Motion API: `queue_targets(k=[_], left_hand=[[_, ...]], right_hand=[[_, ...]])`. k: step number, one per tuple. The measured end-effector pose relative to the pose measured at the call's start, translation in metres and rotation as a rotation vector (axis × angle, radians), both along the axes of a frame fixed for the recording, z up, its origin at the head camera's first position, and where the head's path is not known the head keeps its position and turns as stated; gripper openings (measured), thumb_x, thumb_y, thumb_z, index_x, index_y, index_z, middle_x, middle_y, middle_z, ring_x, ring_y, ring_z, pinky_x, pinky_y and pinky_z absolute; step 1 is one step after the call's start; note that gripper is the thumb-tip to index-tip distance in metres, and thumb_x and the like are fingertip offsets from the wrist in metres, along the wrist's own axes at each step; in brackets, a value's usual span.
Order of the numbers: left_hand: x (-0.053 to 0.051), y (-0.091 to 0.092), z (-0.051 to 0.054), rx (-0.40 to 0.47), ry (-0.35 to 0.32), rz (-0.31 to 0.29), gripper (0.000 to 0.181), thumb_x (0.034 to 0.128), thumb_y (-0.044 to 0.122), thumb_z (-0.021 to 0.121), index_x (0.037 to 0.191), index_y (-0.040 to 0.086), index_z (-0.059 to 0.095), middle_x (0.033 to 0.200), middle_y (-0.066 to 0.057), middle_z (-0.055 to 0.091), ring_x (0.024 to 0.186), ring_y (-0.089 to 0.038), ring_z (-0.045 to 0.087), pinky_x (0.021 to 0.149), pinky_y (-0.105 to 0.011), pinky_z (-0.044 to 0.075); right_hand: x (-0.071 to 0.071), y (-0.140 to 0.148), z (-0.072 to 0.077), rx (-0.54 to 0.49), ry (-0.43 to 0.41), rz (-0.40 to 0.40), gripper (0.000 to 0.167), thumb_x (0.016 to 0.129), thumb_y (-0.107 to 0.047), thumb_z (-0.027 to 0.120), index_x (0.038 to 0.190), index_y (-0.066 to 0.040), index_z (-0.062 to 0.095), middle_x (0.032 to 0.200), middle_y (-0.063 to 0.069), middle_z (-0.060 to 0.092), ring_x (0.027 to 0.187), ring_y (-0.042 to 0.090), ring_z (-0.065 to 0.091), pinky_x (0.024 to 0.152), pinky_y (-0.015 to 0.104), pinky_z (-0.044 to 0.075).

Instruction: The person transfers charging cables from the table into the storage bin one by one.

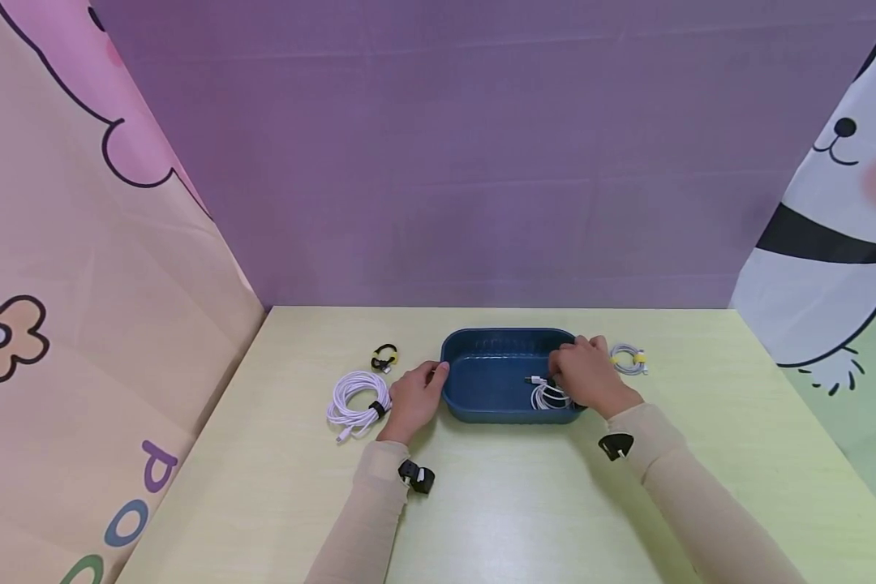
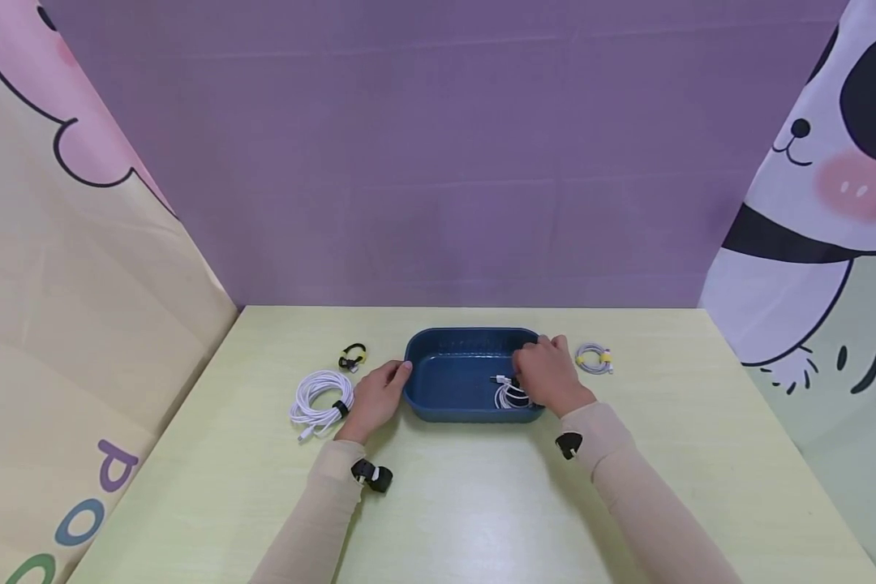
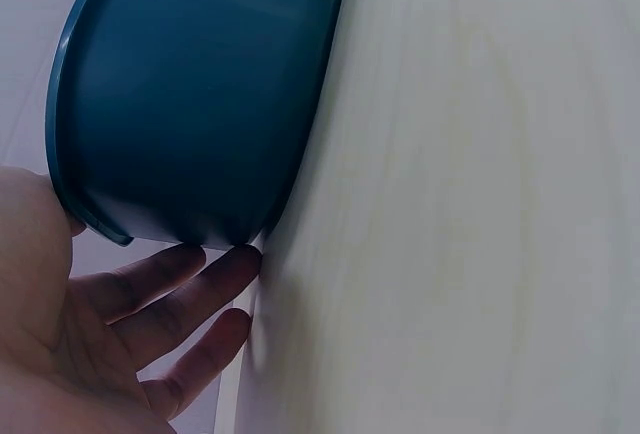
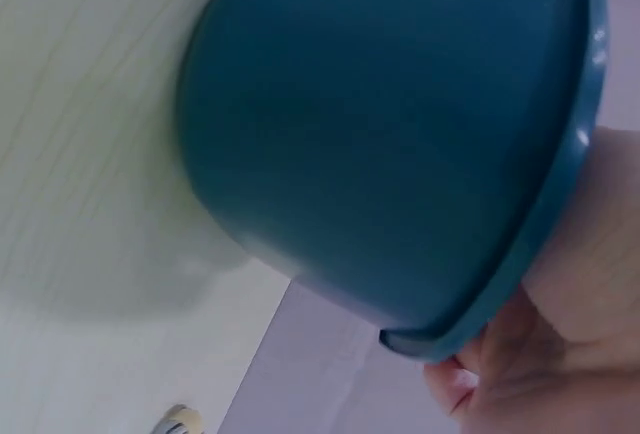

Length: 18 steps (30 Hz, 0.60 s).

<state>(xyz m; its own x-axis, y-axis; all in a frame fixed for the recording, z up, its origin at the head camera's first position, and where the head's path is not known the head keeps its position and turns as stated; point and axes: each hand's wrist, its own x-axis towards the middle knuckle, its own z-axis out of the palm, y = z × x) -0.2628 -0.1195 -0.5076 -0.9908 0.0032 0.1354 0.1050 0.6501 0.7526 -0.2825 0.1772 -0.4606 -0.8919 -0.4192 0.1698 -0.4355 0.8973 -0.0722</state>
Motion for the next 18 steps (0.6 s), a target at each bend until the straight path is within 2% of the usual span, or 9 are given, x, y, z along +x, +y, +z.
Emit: queue_targets(k=[6,11,14,18], left_hand=[[0.001,0.001,0.001,0.005,-0.010,0.006,0.045,0.1075,0.042,0.046,0.126,0.009,0.070,0.121,-0.014,0.074,0.122,-0.040,0.063,0.104,-0.061,0.033],[0.000,0.001,0.000,-0.004,-0.012,0.009,0.045,0.1075,0.042,0.046,0.126,0.009,0.070,0.122,-0.013,0.074,0.122,-0.039,0.063,0.104,-0.059,0.033],[0.000,0.000,0.000,-0.002,-0.009,0.007,0.045,0.1075,0.042,0.046,0.126,0.009,0.070,0.122,-0.013,0.074,0.122,-0.040,0.063,0.103,-0.059,0.033],[0.000,0.000,-0.001,-0.001,-0.011,0.005,0.045,0.1075,0.042,0.045,0.127,0.009,0.069,0.123,-0.013,0.073,0.123,-0.040,0.062,0.103,-0.059,0.032]], right_hand=[[0.003,0.008,0.001,-0.152,0.089,-0.030,0.007,0.092,-0.009,0.069,0.090,-0.012,0.075,0.086,0.004,0.070,0.082,0.027,0.057,0.089,0.057,0.041],[0.003,0.021,0.000,-0.293,0.113,-0.111,0.007,0.095,-0.012,0.067,0.094,-0.009,0.073,0.085,0.006,0.069,0.086,0.031,0.060,0.090,0.059,0.040],[0.004,0.030,-0.001,-0.370,0.121,-0.164,0.009,0.096,-0.012,0.066,0.097,-0.005,0.072,0.086,0.010,0.069,0.086,0.032,0.063,0.086,0.057,0.041],[0.005,0.043,-0.004,-0.449,0.115,-0.237,0.012,0.097,-0.012,0.063,0.099,-0.004,0.071,0.088,0.014,0.069,0.077,0.030,0.061,0.079,0.050,0.041]])
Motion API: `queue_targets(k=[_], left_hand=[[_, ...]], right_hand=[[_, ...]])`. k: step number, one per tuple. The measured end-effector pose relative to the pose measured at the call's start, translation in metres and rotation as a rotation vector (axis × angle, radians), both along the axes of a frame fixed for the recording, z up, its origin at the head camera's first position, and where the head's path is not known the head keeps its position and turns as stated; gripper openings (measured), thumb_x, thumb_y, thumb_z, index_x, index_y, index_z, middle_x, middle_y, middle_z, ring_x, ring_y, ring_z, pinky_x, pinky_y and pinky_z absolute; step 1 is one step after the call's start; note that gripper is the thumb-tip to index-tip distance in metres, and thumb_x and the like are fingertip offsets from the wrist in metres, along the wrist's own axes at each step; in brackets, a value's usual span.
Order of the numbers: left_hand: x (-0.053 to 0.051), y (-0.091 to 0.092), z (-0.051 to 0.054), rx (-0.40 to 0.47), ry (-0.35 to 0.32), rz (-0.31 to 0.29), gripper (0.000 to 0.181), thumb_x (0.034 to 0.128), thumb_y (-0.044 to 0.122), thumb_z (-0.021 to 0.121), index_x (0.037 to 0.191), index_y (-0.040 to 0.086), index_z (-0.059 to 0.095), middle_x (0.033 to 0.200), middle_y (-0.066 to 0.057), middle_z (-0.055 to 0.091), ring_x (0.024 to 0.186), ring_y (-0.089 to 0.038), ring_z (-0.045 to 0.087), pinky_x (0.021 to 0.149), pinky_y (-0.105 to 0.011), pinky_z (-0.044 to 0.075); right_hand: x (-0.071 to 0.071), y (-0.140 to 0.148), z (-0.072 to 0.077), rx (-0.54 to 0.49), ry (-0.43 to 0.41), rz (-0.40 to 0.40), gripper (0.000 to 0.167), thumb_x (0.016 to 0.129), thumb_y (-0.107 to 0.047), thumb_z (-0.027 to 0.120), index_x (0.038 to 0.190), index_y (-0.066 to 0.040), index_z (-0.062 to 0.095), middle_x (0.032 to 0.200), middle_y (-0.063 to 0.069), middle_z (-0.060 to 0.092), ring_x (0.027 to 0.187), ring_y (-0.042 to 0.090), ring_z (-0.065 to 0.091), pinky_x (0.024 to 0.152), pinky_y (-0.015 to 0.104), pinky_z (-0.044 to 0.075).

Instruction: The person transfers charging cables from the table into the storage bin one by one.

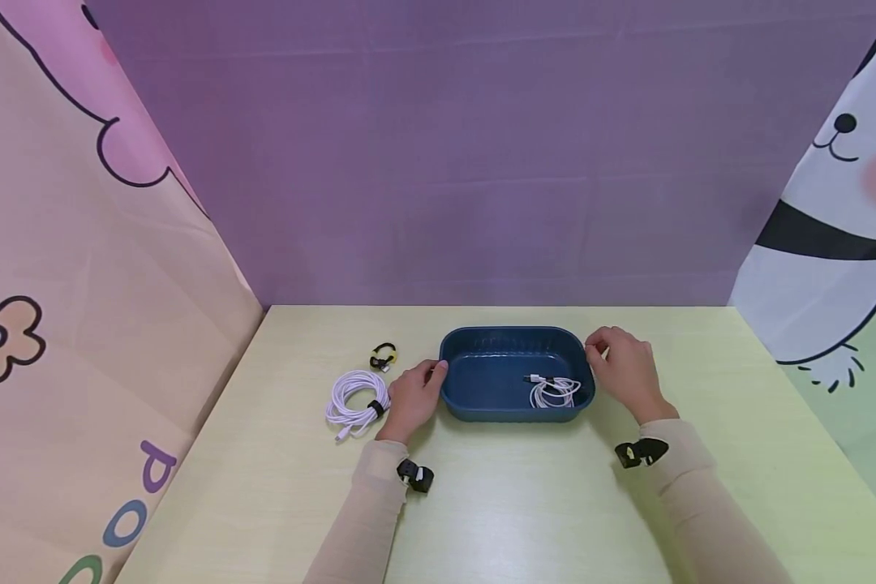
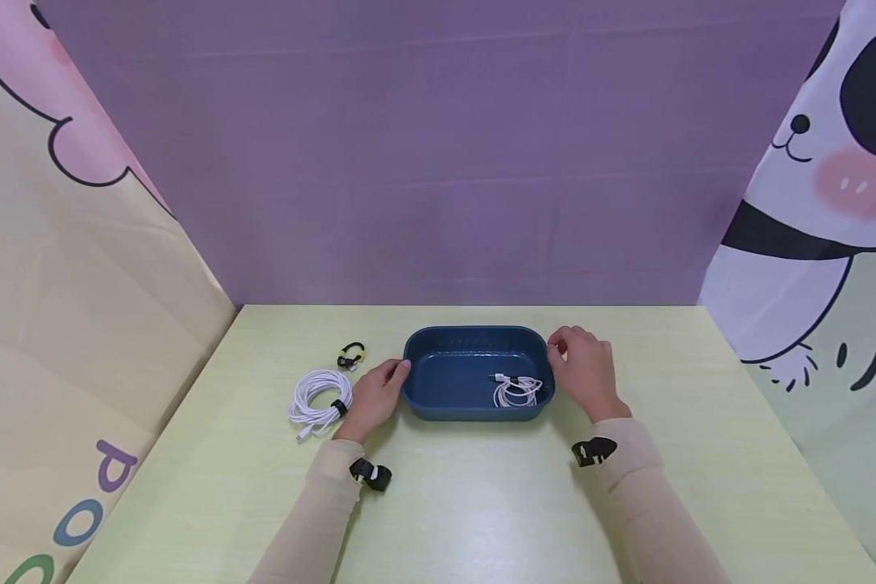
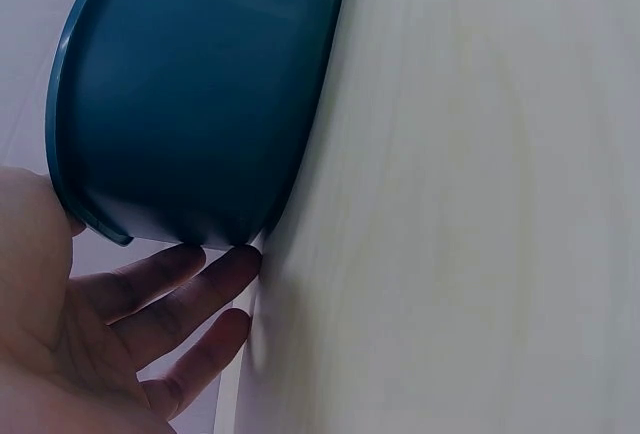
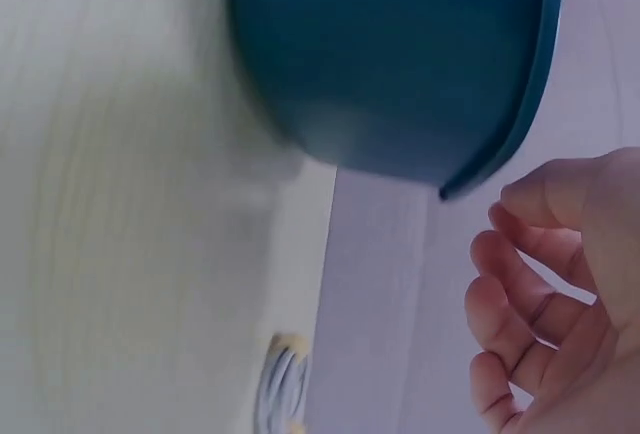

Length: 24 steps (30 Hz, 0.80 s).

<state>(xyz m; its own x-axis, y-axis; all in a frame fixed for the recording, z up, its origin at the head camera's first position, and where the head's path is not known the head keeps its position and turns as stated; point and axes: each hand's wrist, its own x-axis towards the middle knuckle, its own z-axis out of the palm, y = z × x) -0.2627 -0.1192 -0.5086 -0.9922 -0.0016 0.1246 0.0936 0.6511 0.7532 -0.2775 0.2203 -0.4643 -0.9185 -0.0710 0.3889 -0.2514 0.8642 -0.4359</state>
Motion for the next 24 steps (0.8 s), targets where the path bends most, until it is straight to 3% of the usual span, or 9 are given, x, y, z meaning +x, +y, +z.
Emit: queue_targets(k=[9,15,24], left_hand=[[0.001,0.000,0.001,-0.001,-0.004,0.008,0.045,0.1074,0.042,0.046,0.127,0.009,0.070,0.123,-0.014,0.073,0.123,-0.040,0.062,0.104,-0.059,0.032],[0.002,0.000,0.001,0.006,-0.009,0.010,0.045,0.1074,0.042,0.046,0.126,0.009,0.070,0.123,-0.013,0.073,0.123,-0.040,0.062,0.105,-0.059,0.032],[0.002,0.000,0.002,0.004,-0.012,0.006,0.046,0.1079,0.043,0.044,0.127,0.009,0.069,0.124,-0.013,0.073,0.123,-0.040,0.062,0.104,-0.059,0.032]], right_hand=[[0.002,0.027,-0.010,-0.135,-0.067,-0.112,0.017,0.096,-0.012,0.060,0.105,-0.001,0.069,0.099,0.020,0.066,0.078,0.030,0.060,0.066,0.034,0.040],[0.002,0.038,-0.013,-0.172,-0.150,-0.163,0.022,0.097,-0.015,0.059,0.110,0.002,0.066,0.105,0.023,0.062,0.081,0.033,0.060,0.065,0.033,0.040],[-0.002,0.046,-0.020,-0.157,-0.277,-0.170,0.034,0.099,-0.019,0.056,0.123,0.005,0.064,0.114,0.026,0.061,0.093,0.039,0.062,0.071,0.040,0.046]])
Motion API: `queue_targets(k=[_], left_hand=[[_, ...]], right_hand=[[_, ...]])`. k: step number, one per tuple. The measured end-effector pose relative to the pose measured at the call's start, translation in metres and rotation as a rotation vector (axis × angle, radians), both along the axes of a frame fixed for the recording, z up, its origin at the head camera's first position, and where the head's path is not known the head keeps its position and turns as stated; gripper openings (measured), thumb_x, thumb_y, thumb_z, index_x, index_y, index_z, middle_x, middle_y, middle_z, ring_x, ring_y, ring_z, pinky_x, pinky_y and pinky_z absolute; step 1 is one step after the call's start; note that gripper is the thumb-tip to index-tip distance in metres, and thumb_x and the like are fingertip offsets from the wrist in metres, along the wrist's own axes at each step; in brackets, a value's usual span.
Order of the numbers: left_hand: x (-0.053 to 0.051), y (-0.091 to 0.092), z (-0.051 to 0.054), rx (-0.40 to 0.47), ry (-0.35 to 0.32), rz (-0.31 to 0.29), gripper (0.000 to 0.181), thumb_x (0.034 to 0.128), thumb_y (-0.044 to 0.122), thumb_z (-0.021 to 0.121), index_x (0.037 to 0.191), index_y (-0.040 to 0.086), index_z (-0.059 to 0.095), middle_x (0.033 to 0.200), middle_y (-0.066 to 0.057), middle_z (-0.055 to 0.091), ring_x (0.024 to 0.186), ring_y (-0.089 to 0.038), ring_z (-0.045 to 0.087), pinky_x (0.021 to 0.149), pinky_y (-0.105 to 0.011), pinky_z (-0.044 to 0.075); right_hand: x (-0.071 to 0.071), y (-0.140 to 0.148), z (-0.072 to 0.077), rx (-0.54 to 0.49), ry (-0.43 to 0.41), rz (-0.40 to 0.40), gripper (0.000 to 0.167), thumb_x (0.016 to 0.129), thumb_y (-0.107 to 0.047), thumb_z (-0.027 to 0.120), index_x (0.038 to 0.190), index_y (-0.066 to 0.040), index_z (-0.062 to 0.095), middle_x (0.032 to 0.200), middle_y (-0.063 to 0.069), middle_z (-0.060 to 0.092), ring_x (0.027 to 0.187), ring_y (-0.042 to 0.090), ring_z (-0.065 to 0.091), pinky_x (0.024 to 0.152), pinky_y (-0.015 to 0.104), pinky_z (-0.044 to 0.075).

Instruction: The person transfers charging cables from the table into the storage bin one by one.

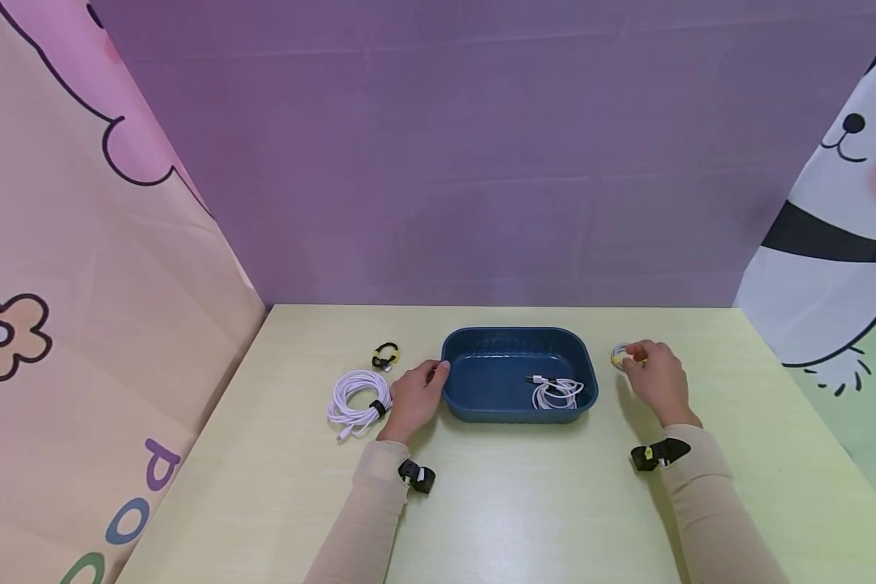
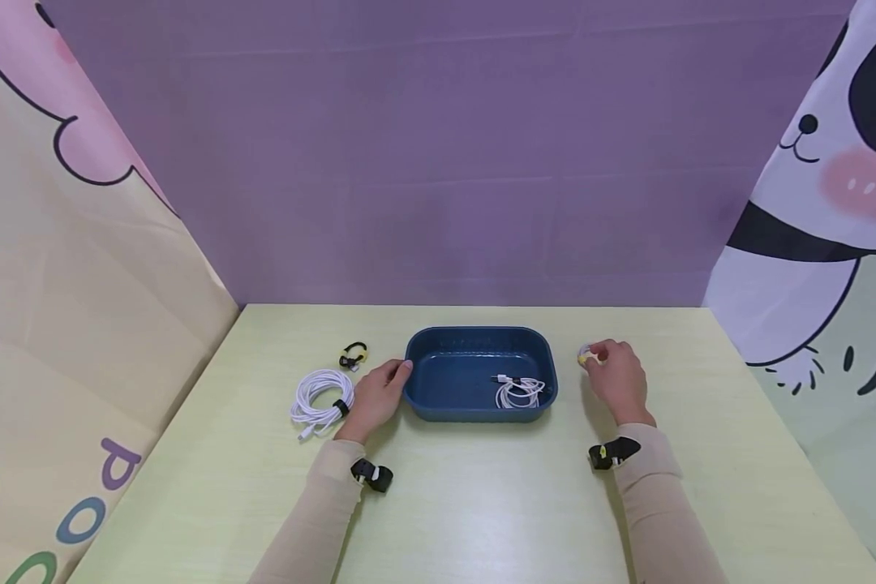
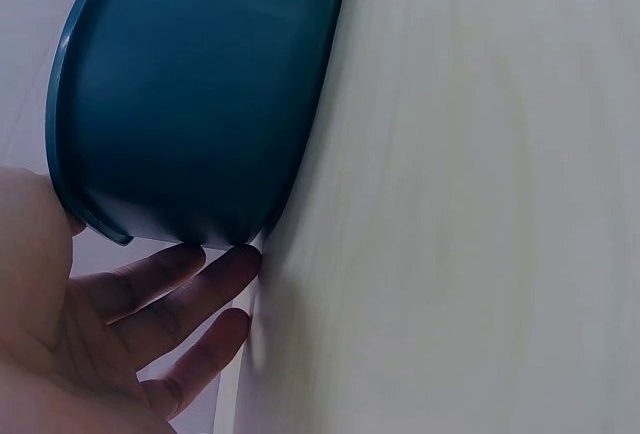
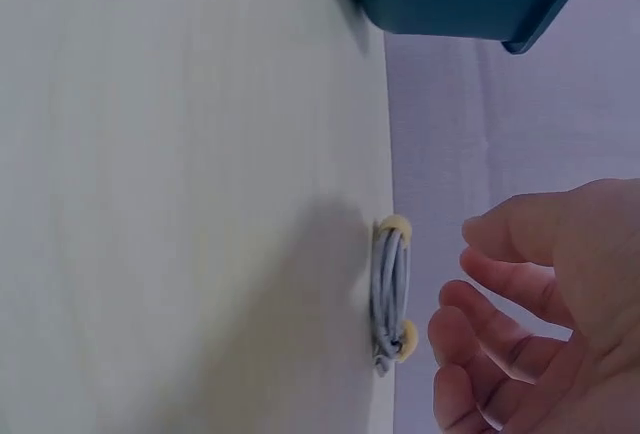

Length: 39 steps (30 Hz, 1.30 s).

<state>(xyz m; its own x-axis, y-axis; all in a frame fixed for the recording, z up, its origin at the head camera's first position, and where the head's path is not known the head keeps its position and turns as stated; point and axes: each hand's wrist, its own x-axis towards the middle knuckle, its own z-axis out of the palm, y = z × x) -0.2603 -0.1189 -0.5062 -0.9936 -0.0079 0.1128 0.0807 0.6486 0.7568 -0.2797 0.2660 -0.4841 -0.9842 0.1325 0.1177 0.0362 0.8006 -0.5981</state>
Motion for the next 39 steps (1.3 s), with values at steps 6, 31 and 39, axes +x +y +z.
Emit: queue_targets(k=[6,31,39], left_hand=[[0.0001,0.0012,0.0039,-0.002,0.004,-0.005,0.045,0.1077,0.042,0.046,0.127,0.009,0.070,0.123,-0.013,0.074,0.123,-0.040,0.063,0.105,-0.059,0.032],[-0.0014,-0.0007,0.0011,-0.002,-0.015,-0.005,0.047,0.1077,0.044,0.044,0.128,0.010,0.069,0.125,-0.012,0.073,0.125,-0.040,0.062,0.106,-0.060,0.033],[-0.0018,-0.0009,0.0005,-0.007,-0.010,-0.008,0.047,0.1077,0.043,0.044,0.127,0.009,0.070,0.124,-0.012,0.073,0.124,-0.039,0.062,0.106,-0.060,0.034]], right_hand=[[-0.0022,0.0025,-0.0028,0.023,-0.047,0.018,0.036,0.099,-0.018,0.056,0.123,0.008,0.064,0.116,0.029,0.064,0.098,0.041,0.064,0.076,0.046,0.050],[-0.0020,0.0060,-0.0086,0.095,-0.143,0.079,0.029,0.095,-0.014,0.064,0.114,0.008,0.067,0.108,0.028,0.060,0.096,0.043,0.061,0.080,0.053,0.049],[0.0011,0.0038,-0.0098,0.086,-0.120,0.059,0.024,0.093,-0.015,0.066,0.105,0.005,0.069,0.099,0.022,0.058,0.086,0.035,0.058,0.070,0.042,0.045]])
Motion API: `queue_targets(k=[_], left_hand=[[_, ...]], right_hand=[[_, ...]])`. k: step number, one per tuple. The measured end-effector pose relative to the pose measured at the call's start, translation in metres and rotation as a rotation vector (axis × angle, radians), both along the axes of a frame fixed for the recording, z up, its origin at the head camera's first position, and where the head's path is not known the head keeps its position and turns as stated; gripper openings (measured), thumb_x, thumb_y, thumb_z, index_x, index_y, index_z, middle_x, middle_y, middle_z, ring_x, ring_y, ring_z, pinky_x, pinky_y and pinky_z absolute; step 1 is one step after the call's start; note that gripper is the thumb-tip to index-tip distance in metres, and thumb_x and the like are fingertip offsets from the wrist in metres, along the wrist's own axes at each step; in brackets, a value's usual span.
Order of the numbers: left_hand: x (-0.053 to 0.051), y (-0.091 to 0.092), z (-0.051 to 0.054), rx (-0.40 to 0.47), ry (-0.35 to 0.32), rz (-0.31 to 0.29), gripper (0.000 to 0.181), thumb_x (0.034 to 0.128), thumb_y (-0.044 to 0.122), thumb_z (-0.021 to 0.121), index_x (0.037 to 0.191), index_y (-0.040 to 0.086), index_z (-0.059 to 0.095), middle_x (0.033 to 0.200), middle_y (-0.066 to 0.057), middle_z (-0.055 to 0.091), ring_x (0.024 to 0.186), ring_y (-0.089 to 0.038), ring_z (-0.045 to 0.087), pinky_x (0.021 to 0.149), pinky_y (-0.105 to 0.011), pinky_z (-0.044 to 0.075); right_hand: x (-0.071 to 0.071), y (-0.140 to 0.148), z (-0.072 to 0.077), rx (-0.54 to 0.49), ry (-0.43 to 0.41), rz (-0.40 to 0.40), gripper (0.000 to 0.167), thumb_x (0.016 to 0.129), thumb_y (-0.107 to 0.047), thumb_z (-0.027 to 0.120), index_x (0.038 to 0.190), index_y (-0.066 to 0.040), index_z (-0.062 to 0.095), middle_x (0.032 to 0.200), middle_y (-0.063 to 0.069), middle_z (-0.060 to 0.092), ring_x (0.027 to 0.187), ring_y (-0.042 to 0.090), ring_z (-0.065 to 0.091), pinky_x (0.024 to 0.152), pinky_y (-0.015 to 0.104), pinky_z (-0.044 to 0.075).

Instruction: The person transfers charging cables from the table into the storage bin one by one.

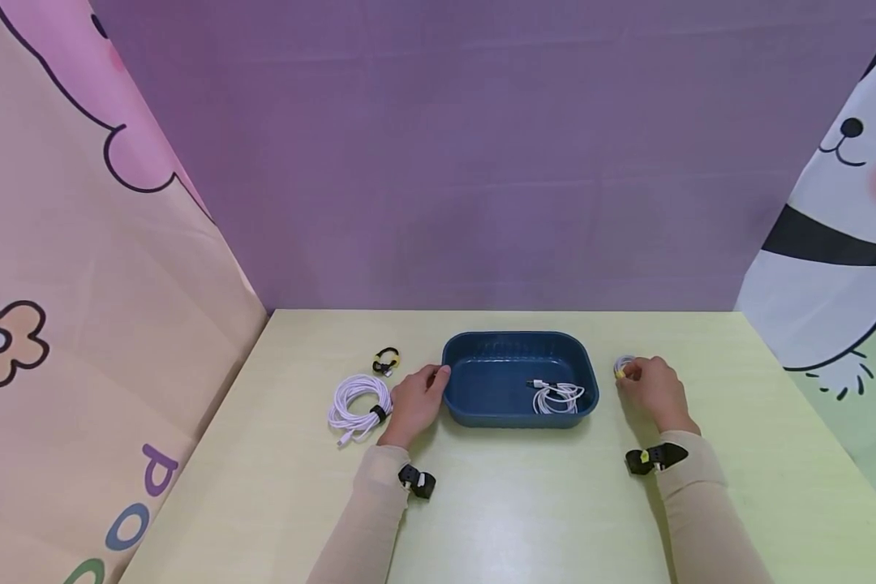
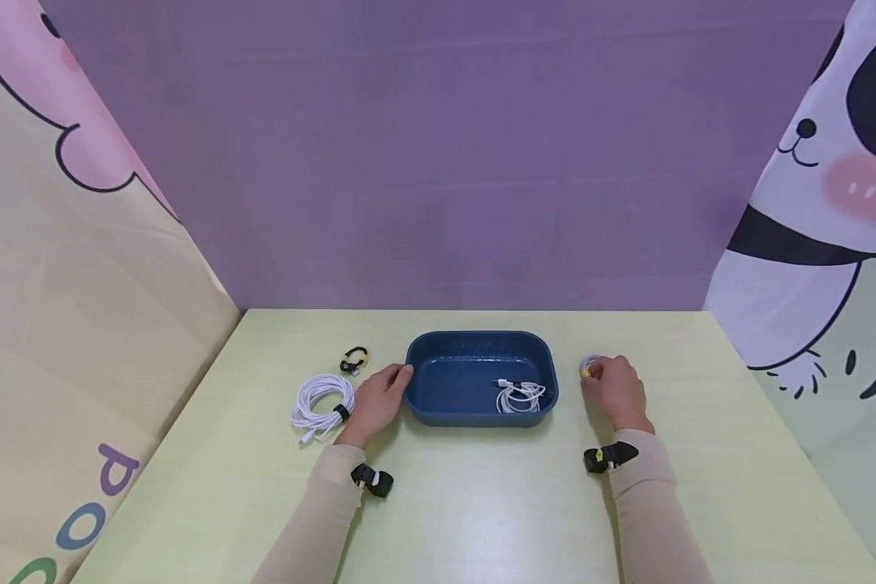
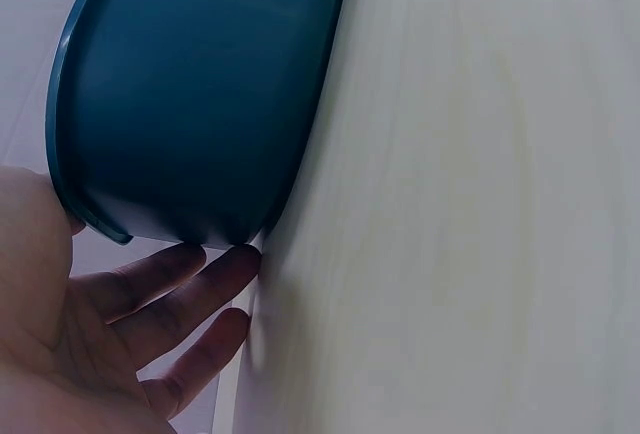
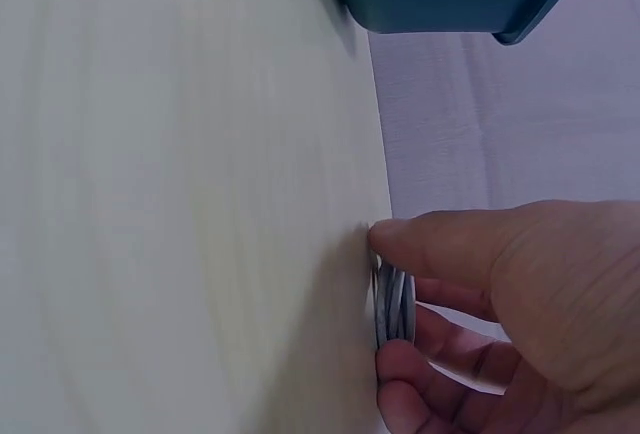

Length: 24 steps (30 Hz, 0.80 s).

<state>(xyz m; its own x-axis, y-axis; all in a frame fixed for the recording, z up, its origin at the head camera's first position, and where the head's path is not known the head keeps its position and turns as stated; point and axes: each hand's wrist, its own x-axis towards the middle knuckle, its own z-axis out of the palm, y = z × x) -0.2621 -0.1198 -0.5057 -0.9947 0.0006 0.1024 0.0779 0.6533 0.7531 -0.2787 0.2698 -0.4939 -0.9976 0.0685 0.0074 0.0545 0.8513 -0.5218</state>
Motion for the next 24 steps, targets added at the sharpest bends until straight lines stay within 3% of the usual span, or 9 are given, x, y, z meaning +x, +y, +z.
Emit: queue_targets(k=[24], left_hand=[[-0.0005,-0.0003,-0.0011,-0.001,-0.004,0.001,0.046,0.1081,0.043,0.044,0.127,0.009,0.069,0.124,-0.012,0.073,0.124,-0.039,0.062,0.107,-0.061,0.033]], right_hand=[[0.0041,0.0007,0.0025,0.010,0.011,0.009,0.019,0.091,-0.014,0.067,0.101,0.003,0.068,0.096,0.020,0.059,0.083,0.033,0.058,0.066,0.037,0.043]])
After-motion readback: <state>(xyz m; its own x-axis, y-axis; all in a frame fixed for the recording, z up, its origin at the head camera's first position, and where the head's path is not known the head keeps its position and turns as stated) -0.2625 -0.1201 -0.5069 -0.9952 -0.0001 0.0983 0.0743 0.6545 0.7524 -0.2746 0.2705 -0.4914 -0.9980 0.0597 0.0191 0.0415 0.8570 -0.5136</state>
